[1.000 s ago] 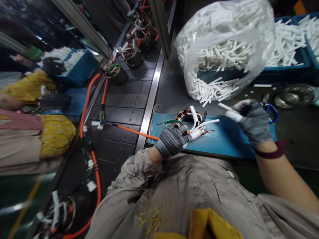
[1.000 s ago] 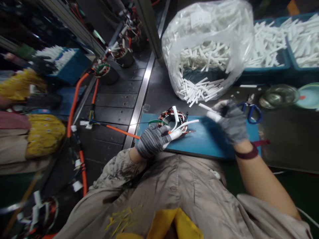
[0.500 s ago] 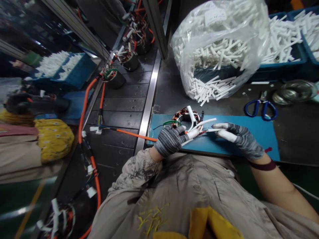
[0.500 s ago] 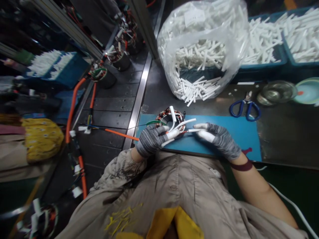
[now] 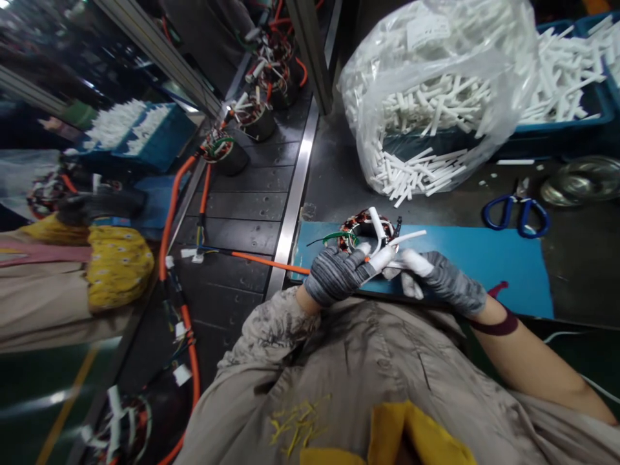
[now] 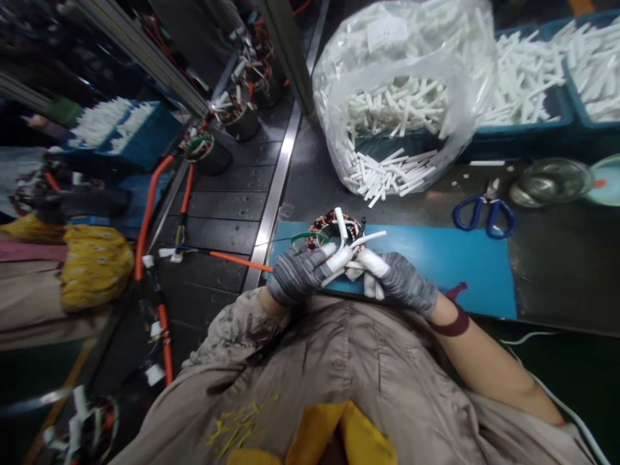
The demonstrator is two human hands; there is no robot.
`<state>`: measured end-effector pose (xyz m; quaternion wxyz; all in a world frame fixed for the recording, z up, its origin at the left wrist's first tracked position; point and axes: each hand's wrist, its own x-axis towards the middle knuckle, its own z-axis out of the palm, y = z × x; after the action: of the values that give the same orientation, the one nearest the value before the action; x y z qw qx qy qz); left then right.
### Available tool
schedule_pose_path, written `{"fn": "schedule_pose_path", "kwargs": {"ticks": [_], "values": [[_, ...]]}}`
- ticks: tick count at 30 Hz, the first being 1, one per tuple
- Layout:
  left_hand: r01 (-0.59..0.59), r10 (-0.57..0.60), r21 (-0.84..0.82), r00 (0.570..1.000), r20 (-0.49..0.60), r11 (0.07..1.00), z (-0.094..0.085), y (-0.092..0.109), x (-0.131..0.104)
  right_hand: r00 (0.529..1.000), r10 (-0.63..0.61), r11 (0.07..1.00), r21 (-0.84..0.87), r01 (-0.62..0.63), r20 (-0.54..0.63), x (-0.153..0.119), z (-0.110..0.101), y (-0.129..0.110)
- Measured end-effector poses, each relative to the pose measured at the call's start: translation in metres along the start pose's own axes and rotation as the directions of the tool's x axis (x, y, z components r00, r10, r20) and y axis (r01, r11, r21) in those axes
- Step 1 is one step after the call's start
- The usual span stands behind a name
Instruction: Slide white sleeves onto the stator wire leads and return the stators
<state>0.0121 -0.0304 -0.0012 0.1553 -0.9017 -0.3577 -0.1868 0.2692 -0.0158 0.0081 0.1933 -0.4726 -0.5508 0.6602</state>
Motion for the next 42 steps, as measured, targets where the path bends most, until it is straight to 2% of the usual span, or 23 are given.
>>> {"fn": "schedule_pose_path", "kwargs": {"ticks": [3, 5, 7, 9, 13, 15, 17, 18, 19, 20, 22, 24, 25, 26, 28, 31, 32, 33, 35, 36, 37, 40, 42], "values": [[0.144, -0.139, -0.045, 0.986, 0.096, 0.989, -0.010, -0.004, 0.007, 0.976, 0.040, 0.983, 0.183, 0.000, -0.215, -0.006, -0.018, 0.020], [0.153, -0.123, -0.142, 0.972, 0.200, 0.978, -0.005, -0.009, 0.014, 0.930, 0.113, 0.970, 0.243, -0.027, -0.350, -0.007, -0.030, 0.037], [0.137, -0.062, -0.228, 0.950, 0.307, 0.964, 0.005, -0.014, 0.019, 0.912, 0.146, 0.967, 0.250, -0.049, -0.383, -0.005, -0.037, 0.051], [0.165, -0.060, -0.252, 0.924, 0.377, 0.954, 0.015, -0.014, 0.020, 0.915, 0.132, 0.975, 0.217, -0.050, -0.382, -0.002, -0.039, 0.058], [0.232, -0.130, -0.270, 0.929, 0.348, 0.935, 0.016, -0.005, 0.004, 0.898, 0.138, 0.985, 0.156, -0.079, -0.417, -0.002, -0.036, 0.063], [0.300, -0.207, -0.281, 0.925, 0.317, 0.912, 0.007, -0.002, -0.013, 0.891, 0.158, 0.982, 0.159, -0.098, -0.425, -0.002, -0.036, 0.067], [0.431, -0.349, -0.287, 0.889, 0.296, 0.855, -0.010, -0.002, -0.036, 0.893, 0.166, 0.981, 0.162, -0.107, -0.418, -0.002, -0.038, 0.073], [0.526, -0.446, -0.294, 0.844, 0.298, 0.798, -0.021, -0.004, -0.049, 0.897, 0.164, 0.981, 0.163, -0.105, -0.411, -0.001, -0.038, 0.076], [0.632, -0.552, -0.308, 0.773, 0.312, 0.711, -0.034, -0.006, -0.063, 0.900, 0.159, 0.982, 0.163, -0.099, -0.405, 0.000, -0.039, 0.078], [0.741, -0.664, -0.318, 0.671, 0.330, 0.591, -0.049, -0.008, -0.077, 0.903, 0.153, 0.982, 0.165, -0.093, -0.401, 0.000, -0.039, 0.080], [0.910, -0.848, -0.295, 0.388, 0.360, 0.291, -0.077, -0.012, -0.107, 0.905, 0.153, 0.981, 0.175, -0.089, -0.397, 0.000, -0.038, 0.080], [0.984, -0.953, -0.162, 0.116, 0.280, 0.073, -0.099, -0.015, -0.134, 0.900, 0.178, 0.975, 0.195, -0.106, -0.399, -0.001, -0.036, 0.075], [0.997, -0.974, -0.076, 0.008, 0.225, -0.010, -0.107, -0.016, -0.145, 0.896, 0.193, 0.972, 0.205, -0.118, -0.400, -0.001, -0.035, 0.071], [0.997, -0.983, 0.002, -0.071, 0.170, -0.072, -0.112, -0.017, -0.155, 0.892, 0.206, 0.969, 0.211, -0.129, -0.401, -0.002, -0.034, 0.068], [0.980, -0.981, 0.120, -0.172, 0.087, -0.162, -0.116, -0.021, -0.170, 0.890, 0.221, 0.967, 0.208, -0.147, -0.400, -0.004, -0.033, 0.061], [0.907, -0.968, 0.355, -0.251, 0.025, -0.226, -0.123, -0.029, -0.185, 0.897, 0.203, 0.976, 0.158, -0.151, -0.394, -0.006, -0.033, 0.059], [0.864, -0.972, 0.459, -0.236, 0.009, -0.206, -0.128, -0.033, -0.188, 0.901, 0.186, 0.980, 0.141, -0.141, -0.392, -0.006, -0.033, 0.061], [0.820, -0.983, 0.551, -0.182, -0.009, -0.156, -0.135, -0.037, -0.189, 0.905, 0.167, 0.984, 0.129, -0.126, -0.392, -0.006, -0.034, 0.064], [0.762, -0.998, 0.646, 0.011, -0.065, -0.034, -0.153, -0.051, -0.185, 0.909, 0.130, 0.989, 0.117, -0.091, -0.397, -0.006, -0.036, 0.073], [0.755, -0.988, 0.655, 0.116, -0.099, 0.023, -0.161, -0.061, -0.178, 0.910, 0.116, 0.991, 0.110, -0.078, -0.399, -0.006, -0.036, 0.077], [0.764, -0.970, 0.642, 0.198, -0.140, 0.063, -0.168, -0.074, -0.167, 0.909, 0.104, 0.993, 0.101, -0.068, -0.403, -0.005, -0.037, 0.082], [0.793, -0.940, 0.577, 0.319, -0.121, 0.195, -0.174, -0.129, -0.118, 0.911, 0.084, 0.996, 0.070, -0.061, -0.404, -0.003, -0.039, 0.090], [0.794, -0.897, 0.500, 0.436, -0.072, 0.346, -0.168, -0.169, -0.080, 0.911, 0.075, 0.996, 0.065, -0.053, -0.406, -0.003, -0.039, 0.092]]}}
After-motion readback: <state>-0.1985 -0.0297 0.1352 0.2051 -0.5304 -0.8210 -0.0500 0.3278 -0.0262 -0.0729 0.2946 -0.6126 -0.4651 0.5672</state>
